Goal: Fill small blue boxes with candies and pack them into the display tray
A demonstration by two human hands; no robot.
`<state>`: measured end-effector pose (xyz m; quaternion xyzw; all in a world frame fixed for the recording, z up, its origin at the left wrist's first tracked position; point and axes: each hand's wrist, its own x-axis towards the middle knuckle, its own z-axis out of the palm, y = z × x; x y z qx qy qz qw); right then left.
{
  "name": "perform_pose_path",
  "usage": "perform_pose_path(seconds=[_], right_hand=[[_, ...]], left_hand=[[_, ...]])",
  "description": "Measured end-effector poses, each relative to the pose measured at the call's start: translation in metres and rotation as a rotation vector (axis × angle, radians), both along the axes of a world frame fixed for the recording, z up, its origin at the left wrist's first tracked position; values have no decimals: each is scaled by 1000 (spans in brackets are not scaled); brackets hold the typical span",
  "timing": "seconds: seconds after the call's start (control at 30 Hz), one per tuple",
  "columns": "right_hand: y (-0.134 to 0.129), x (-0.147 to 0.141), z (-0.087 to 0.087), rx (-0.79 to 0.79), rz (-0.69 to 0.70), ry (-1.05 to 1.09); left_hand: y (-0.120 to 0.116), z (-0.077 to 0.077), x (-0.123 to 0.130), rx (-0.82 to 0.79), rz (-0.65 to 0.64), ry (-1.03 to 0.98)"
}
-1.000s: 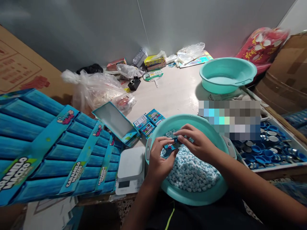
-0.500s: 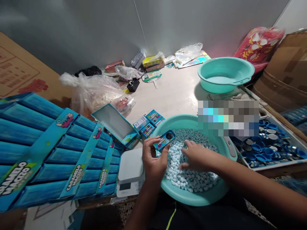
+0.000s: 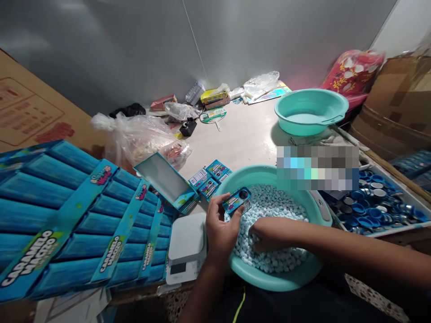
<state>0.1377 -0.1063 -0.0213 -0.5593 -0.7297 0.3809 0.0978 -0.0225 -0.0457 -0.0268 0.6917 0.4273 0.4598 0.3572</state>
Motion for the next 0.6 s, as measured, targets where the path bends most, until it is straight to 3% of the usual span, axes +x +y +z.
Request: perform_pose_path(seconds=[0.1, 0.2, 0.3, 0.43, 0.6], right_hand=[[2, 8, 12, -16, -5, 91], [5, 24, 25, -48, -92, 407], [8, 34, 28, 9, -327, 808], [11, 33, 18, 177, -628, 1230], [13, 24, 12, 255, -692, 1233]], left_hand=[[2, 1, 1, 3, -2, 56], [6, 1, 2, 17, -42, 133], [8, 1, 4, 6, -141, 168], [4, 2, 8, -49, -326, 171], [-2, 8, 5, -62, -495, 176]])
